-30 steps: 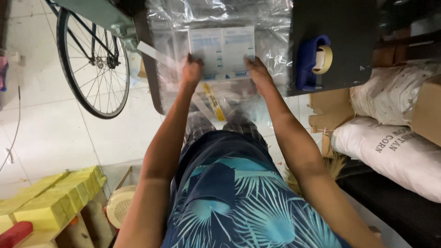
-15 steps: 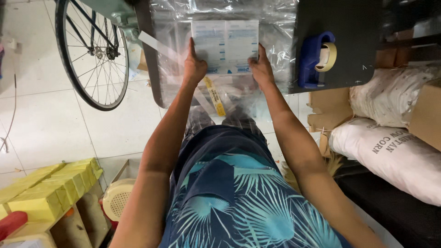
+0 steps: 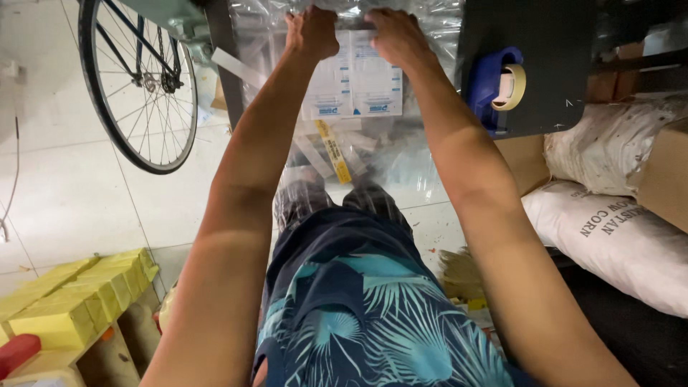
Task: The person picks up stacks of papers and inserts them into clear plastic bags on a table. They handle several sets of documents by hand, sliding each stack into a separate bag one by one.
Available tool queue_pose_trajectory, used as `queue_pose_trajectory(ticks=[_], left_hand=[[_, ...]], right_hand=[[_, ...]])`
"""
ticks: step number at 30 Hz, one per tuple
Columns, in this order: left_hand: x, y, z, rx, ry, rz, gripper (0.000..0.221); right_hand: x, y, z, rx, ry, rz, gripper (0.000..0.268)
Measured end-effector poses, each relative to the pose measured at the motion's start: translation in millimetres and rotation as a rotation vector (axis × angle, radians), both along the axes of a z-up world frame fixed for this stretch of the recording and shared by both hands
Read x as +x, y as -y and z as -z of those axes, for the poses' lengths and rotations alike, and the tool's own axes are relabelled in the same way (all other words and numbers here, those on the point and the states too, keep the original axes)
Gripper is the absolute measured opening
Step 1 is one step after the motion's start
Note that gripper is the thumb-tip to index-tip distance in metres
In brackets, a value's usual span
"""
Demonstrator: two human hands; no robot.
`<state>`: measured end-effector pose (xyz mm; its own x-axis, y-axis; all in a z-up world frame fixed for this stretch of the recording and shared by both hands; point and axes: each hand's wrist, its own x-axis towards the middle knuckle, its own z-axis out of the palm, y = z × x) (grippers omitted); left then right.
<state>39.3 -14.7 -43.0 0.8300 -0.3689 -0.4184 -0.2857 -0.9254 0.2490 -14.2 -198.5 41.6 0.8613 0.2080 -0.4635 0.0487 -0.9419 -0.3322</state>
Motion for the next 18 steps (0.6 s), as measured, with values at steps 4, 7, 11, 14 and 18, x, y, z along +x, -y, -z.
queue_pose_trajectory(ticks=[4, 7, 11, 14, 18], left_hand=[[-1, 4, 19, 0.022, 0.003, 0.026, 0.02], [-5, -1, 35, -0.06, 0.094, -0.003, 0.036], [-7, -6, 19, -0.216, 0.112, -0.021, 0.039], [-13, -7, 10, -0.236, 0.128, -0.014, 0.041], [-21, -13, -9, -0.343, 0.242, -0.021, 0.028]], right_hand=[[7, 3, 27, -0.028, -0.064, 0.068, 0.032], [7, 19, 74, 0.021, 0.136, -0.026, 0.032], [-16, 17, 42, 0.096, 0.446, -0.141, 0.041], [-77, 15, -1, 0.22, 0.511, -0.045, 0.028], [-166, 0, -18, 0.139, 0.175, -0.185, 0.023]])
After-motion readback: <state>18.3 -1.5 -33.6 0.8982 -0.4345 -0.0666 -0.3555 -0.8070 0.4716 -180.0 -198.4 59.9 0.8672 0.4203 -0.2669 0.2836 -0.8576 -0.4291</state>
